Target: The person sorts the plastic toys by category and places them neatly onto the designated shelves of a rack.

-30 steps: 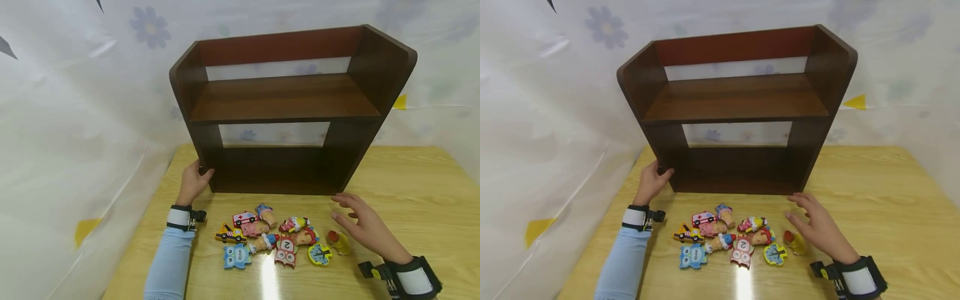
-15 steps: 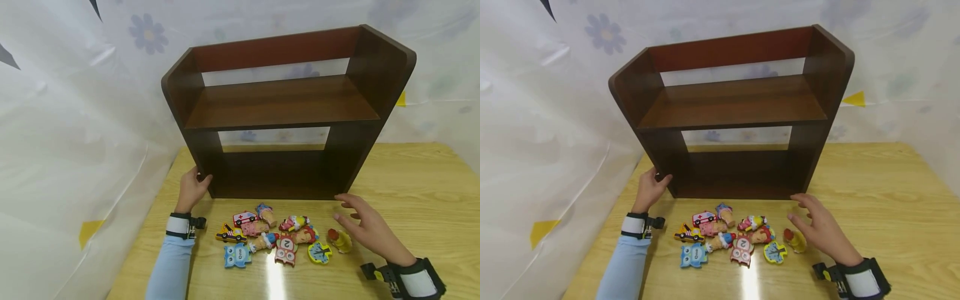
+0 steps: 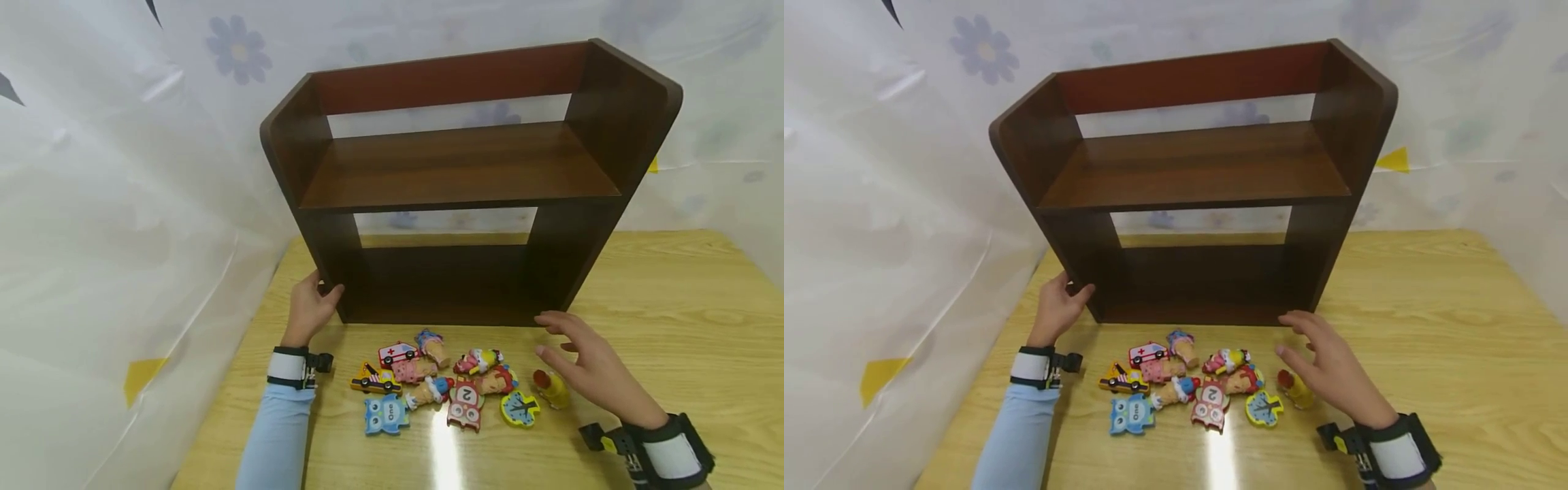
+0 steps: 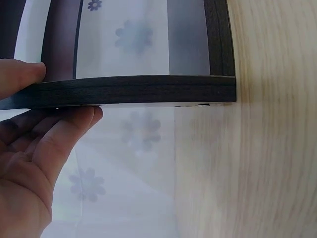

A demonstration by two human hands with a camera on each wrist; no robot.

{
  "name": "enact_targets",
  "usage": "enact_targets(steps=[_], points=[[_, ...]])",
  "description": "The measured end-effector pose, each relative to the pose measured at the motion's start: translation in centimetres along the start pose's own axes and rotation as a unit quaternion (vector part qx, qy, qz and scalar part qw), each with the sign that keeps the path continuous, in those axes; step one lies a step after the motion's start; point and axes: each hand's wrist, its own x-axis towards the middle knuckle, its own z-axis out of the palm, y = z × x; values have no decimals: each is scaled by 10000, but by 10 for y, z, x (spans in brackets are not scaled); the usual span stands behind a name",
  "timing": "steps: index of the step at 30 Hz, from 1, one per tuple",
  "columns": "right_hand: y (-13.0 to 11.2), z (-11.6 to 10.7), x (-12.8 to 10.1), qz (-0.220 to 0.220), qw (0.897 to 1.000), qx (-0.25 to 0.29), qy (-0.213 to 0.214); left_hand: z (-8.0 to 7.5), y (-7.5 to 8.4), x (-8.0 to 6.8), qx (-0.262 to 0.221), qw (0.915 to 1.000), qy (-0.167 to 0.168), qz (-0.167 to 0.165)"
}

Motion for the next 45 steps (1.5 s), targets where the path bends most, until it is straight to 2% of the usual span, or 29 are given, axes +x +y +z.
enact_targets(steps=[5,13,23,28,36,45], points=[[-1,0,0,68,9999,-1,-96,3,3,-1,-27,10000,26,-5],[-2,-1,4,-163,9998,-88,-104,9,12,-8,-108,9998,10,-183],[-5,0,10,-58,9994,-28,-329,9,11,-5,-105,9999,3,-75],[-8,-2,10,-57,9992,11,-385,8,12,-5,-109,9998,-129,-108],[-10,-3,8,-96,9987,-81,-497,8,12,-5,-218,9989,-213,-344],[-10,-4,4,-94,9988,-75,-482,10,13,-6,-320,9988,-190,-316]])
